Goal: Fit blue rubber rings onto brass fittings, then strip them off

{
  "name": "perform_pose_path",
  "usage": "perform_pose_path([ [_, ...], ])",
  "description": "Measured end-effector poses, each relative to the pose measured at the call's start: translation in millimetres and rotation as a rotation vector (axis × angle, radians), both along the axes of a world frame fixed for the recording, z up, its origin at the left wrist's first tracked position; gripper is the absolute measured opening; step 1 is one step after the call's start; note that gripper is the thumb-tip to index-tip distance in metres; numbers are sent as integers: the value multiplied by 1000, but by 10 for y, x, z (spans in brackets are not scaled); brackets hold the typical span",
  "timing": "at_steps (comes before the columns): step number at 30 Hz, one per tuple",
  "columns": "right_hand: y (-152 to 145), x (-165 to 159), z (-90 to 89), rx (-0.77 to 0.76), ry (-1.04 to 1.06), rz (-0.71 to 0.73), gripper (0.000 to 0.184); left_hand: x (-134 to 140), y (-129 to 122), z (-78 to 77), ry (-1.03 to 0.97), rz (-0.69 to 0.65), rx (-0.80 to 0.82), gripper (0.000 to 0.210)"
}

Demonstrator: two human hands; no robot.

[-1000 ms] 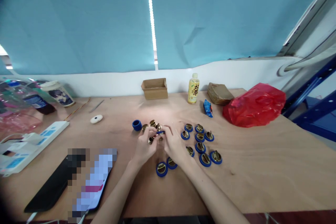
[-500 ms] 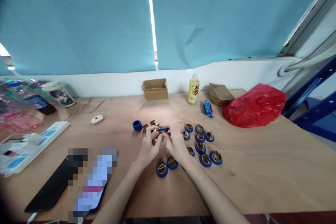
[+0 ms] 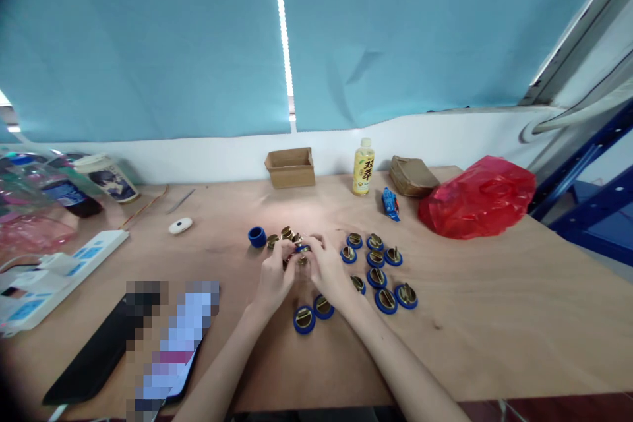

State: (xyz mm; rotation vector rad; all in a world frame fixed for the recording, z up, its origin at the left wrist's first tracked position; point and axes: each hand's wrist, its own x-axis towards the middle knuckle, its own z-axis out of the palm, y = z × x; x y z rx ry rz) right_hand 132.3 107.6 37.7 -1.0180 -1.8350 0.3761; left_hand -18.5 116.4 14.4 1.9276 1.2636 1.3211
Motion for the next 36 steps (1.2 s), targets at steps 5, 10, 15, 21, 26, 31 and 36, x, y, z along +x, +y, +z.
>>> perform_pose_path([
  [5,13,-6,-59,-54,34,-29,23,-2,6,7,24,52,19,14],
  [10,6,-44,-85,-93,130,-79,15,8,-5,17,22,69,35,14],
  [15,11,-36,-103,-91,51,-80,20,3,-21,25,45,54,33,14],
  [21,19,3,-108,-99,-17,-41,25,-3,-35,57,84,25,71,15],
  [26,31,12,-98,-116,-2,-19,22,-5,-47,64,97,11,99,15],
  [31,41,28,-71,-125,21,36,22,-2,-56,63,106,5,114,15],
  [36,35,38,-48,-149,32,42,16,5,-58,65,113,-6,123,13],
])
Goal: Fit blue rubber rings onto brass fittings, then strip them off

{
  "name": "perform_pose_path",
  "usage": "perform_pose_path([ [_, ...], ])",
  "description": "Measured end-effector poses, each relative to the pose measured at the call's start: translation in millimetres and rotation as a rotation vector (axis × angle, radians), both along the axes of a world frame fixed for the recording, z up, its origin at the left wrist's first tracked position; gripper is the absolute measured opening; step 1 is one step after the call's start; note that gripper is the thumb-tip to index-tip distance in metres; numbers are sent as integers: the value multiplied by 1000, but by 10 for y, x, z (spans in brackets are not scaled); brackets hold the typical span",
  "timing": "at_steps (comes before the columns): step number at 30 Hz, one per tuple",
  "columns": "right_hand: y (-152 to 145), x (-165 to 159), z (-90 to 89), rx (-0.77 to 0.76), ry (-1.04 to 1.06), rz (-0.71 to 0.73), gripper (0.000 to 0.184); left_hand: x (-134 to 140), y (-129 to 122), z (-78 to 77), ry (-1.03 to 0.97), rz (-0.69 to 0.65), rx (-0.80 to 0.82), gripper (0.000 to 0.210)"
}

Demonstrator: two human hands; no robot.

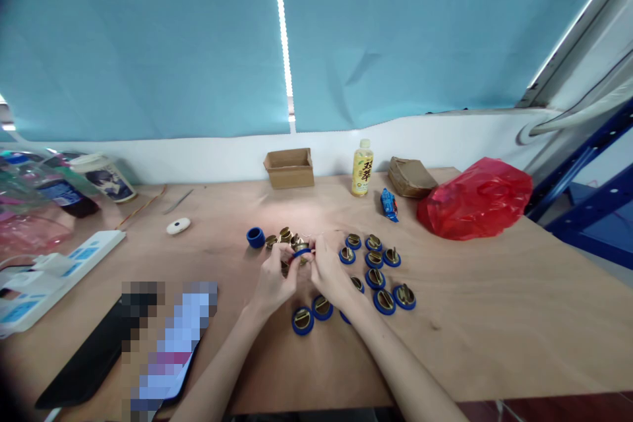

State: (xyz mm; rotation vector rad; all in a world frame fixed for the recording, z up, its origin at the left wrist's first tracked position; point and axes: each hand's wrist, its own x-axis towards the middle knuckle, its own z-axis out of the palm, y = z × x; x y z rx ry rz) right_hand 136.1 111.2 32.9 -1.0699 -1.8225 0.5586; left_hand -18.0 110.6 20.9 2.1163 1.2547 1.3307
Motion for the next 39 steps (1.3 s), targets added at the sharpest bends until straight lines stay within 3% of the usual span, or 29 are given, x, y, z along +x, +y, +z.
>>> perform_pose_path([
  [17,-59,-51,36,2,38,-50,6,23,-18,-4,-89,17,-39,13],
  [22,-74,-85,65,-74,120,-48,4,19,11,9,-150,70,-40,13],
  [29,-11,-51,146,-370,499,77,20,21,63,32,-380,-27,-246,8],
  [34,14,-25,135,-362,527,118,17,57,89,53,-542,-135,-389,16],
  [39,11,-45,106,-310,437,88,18,66,71,174,-537,-165,-455,19],
])
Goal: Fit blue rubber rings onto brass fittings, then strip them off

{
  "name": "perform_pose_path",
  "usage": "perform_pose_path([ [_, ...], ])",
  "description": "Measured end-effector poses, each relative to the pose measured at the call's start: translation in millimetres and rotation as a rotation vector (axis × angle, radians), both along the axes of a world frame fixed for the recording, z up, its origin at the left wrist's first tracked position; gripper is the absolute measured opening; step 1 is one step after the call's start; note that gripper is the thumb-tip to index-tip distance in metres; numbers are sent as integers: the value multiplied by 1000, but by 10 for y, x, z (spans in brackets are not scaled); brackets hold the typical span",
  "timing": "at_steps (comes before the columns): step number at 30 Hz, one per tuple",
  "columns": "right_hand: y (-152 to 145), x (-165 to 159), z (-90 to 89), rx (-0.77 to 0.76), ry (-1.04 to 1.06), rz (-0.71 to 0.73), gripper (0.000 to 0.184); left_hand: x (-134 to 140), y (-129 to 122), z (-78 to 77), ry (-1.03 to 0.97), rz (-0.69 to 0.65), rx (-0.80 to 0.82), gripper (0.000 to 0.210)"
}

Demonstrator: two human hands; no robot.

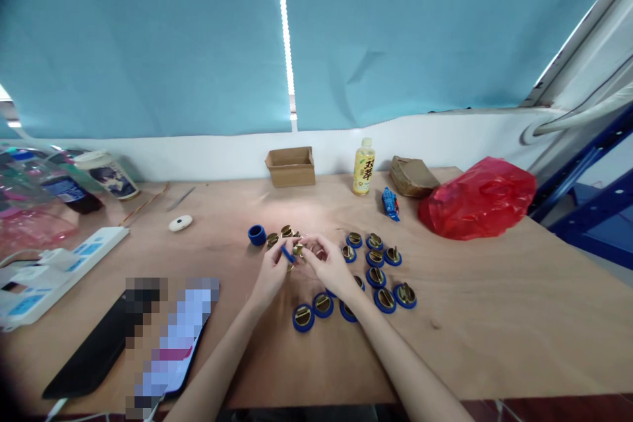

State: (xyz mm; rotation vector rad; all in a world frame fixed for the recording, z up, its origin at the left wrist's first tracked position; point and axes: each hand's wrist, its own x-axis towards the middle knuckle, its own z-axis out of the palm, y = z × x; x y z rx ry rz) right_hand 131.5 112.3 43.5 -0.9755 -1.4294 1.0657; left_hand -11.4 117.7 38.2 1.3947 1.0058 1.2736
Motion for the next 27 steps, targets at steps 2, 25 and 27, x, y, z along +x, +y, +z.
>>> perform_pose_path([
  [2,-9,-5,3,19,-34,-16,18,-1,-13,44,-2,-7,-18,18],
  [25,-124,-32,62,138,-218,-18,19,-41,3,-59,-218,-111,-305,40],
  [27,-114,-18,61,164,-227,-87,18,-47,-4,-24,-208,-107,-294,38],
])
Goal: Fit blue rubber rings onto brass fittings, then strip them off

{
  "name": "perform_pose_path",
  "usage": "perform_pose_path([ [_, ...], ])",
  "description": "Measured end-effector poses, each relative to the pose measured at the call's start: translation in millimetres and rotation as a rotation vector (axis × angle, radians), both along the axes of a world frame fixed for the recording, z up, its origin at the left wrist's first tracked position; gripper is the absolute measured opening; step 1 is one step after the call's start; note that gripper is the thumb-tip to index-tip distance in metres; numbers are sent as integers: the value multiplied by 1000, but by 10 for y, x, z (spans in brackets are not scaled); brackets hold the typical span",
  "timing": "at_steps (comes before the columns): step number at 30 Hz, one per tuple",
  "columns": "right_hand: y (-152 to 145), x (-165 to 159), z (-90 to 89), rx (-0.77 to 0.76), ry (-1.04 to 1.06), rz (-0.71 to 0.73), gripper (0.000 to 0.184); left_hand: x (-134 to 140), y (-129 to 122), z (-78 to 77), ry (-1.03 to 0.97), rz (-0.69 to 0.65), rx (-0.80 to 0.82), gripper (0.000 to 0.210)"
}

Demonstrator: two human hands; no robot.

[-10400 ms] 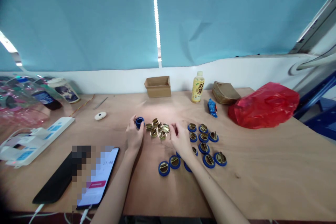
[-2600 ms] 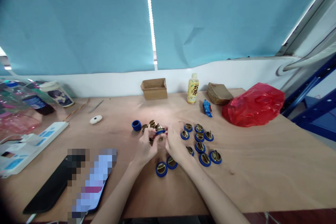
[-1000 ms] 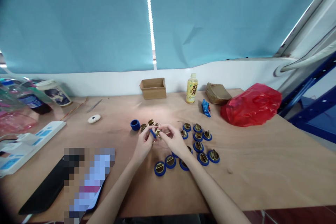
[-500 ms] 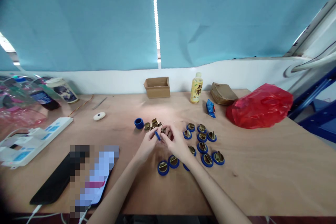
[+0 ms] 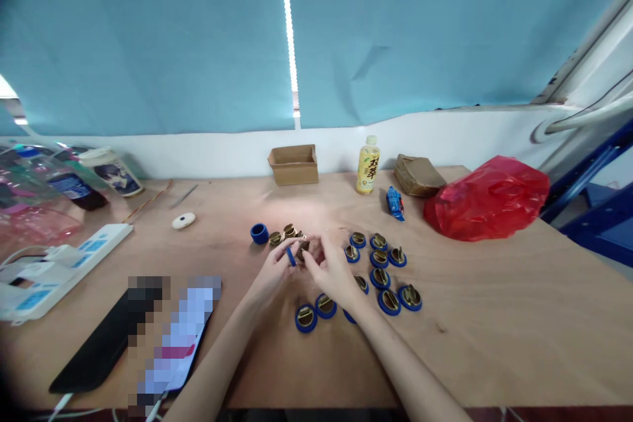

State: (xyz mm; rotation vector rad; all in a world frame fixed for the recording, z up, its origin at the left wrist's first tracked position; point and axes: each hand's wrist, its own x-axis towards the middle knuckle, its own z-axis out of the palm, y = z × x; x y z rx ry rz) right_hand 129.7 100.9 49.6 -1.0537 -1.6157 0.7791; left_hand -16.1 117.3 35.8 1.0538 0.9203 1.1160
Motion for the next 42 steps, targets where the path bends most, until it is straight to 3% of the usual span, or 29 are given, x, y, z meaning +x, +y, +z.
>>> perform_pose_path([
  [4,6,58,62,59,-136,-90,9,4,-9,36,14,29,26,35],
  [9,0,89,112,-63,-182,88,18,19,-1,1,12,18,59,33],
  [13,14,54,52,-91,-229,66,21,8,0,-11,60,-1,61,35],
  [19,30,30,-49,25,-321,30,24,17,-22,58,124,-1,113,33],
  [25,15,71,51,-44,-200,79,30,8,46,4,28,157,57,38],
  [28,51,145,79,-58,-176,-10,31,-69,92,16,-9,240,34,37],
  [32,127,251,-5,21,-394,-176,21,-155,100,110,25,340,95,38],
  [38,188,286,-179,54,-676,-191,16,-148,77,152,83,392,138,38],
  [42,208,287,-269,51,-746,-184,13,-136,85,106,82,346,137,40],
])
